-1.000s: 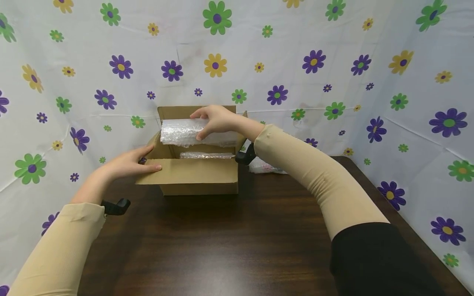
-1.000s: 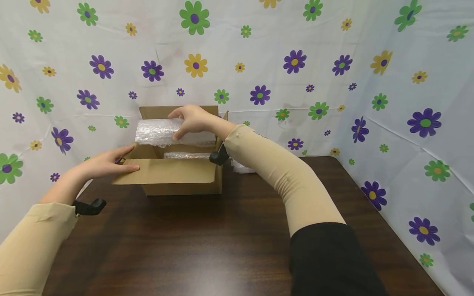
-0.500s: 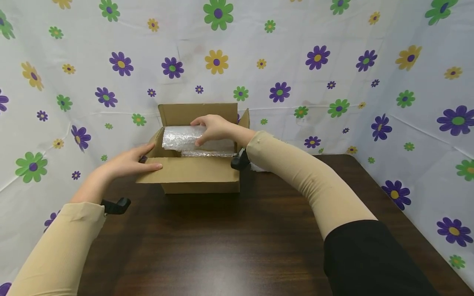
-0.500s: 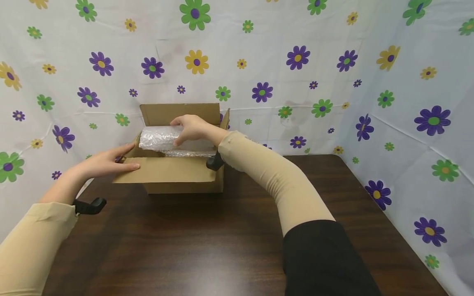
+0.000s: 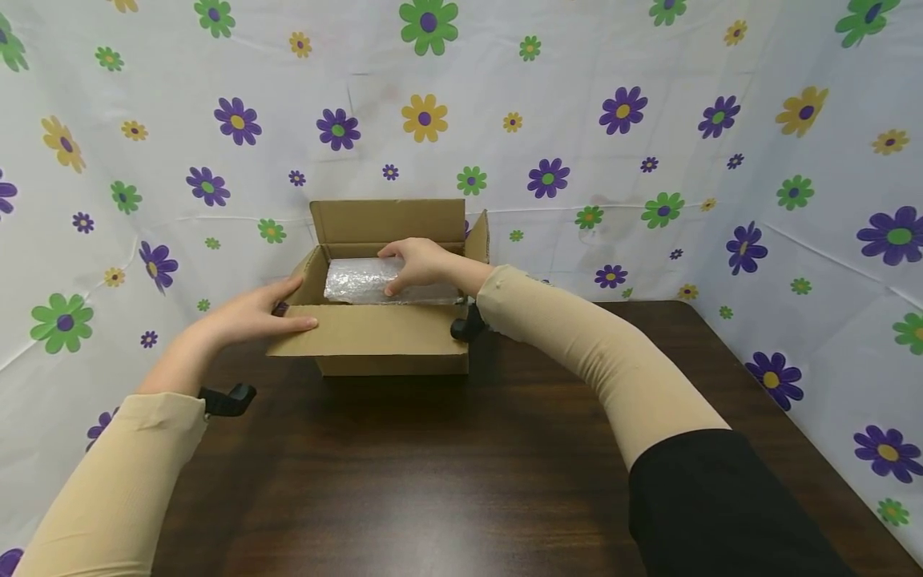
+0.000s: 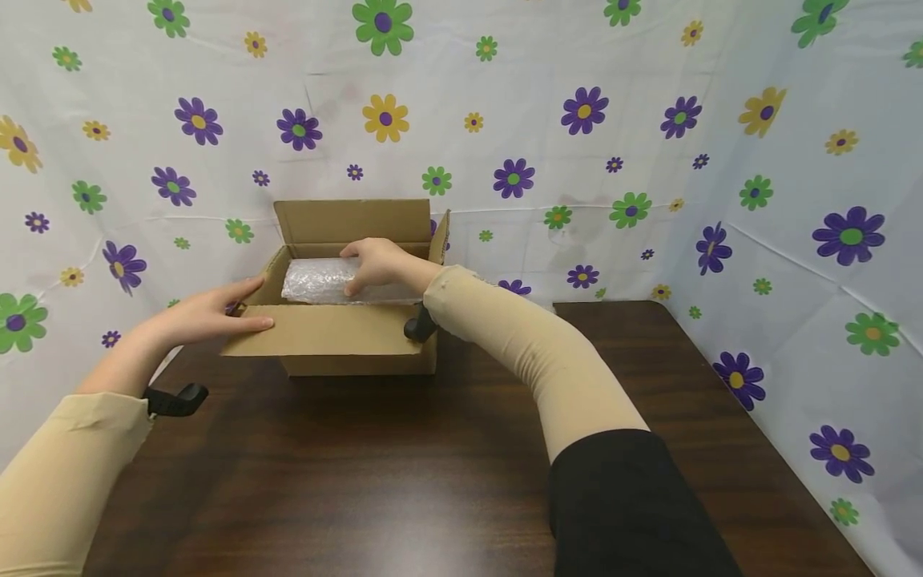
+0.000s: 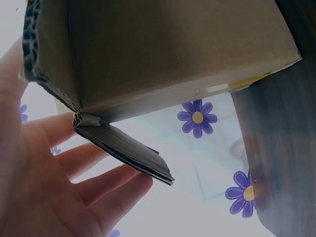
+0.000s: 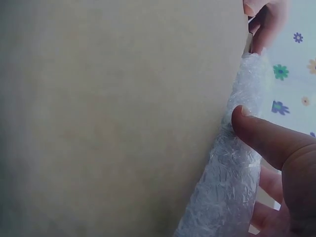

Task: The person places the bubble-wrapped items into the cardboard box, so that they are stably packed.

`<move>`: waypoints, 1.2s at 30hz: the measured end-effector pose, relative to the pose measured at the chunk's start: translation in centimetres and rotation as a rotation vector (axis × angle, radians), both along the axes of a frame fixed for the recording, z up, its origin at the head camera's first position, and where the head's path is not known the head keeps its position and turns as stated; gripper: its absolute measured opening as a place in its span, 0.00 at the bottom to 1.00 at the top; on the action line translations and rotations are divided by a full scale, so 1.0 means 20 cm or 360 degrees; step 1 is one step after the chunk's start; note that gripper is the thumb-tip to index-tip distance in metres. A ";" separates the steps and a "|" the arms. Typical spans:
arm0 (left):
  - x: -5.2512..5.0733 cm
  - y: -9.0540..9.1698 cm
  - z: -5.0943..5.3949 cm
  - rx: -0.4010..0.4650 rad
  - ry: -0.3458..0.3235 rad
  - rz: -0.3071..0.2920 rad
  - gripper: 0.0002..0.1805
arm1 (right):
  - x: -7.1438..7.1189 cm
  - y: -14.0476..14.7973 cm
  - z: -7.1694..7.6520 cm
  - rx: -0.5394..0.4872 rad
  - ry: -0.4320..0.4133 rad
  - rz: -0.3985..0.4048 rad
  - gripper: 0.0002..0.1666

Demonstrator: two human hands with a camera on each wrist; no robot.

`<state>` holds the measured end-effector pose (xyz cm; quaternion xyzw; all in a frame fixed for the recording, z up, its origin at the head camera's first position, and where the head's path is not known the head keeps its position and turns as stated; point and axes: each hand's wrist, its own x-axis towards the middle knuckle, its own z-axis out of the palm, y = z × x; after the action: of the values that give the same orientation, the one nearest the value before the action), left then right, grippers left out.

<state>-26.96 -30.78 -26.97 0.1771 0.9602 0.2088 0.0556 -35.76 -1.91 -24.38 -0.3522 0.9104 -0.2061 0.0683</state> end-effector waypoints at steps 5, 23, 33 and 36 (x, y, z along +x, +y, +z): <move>0.00 0.01 0.00 0.0014 -0.0008 0.0001 0.53 | 0.00 0.00 -0.01 0.0018 0.0007 -0.0003 0.42; 0.00 0.01 0.00 -0.0001 0.0008 0.0004 0.53 | -0.02 0.01 -0.03 0.0104 -0.0145 0.0013 0.39; 0.00 0.00 0.00 0.0006 0.0013 0.0006 0.53 | 0.02 0.04 -0.02 0.0064 -0.0416 0.0089 0.29; 0.00 0.00 0.00 0.0016 0.0021 -0.0003 0.52 | 0.03 0.05 -0.01 0.0069 -0.0393 0.0088 0.29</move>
<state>-26.89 -30.85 -27.05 0.1797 0.9593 0.2123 0.0485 -35.23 -0.95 -24.56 -0.3476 0.8892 -0.2264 0.1931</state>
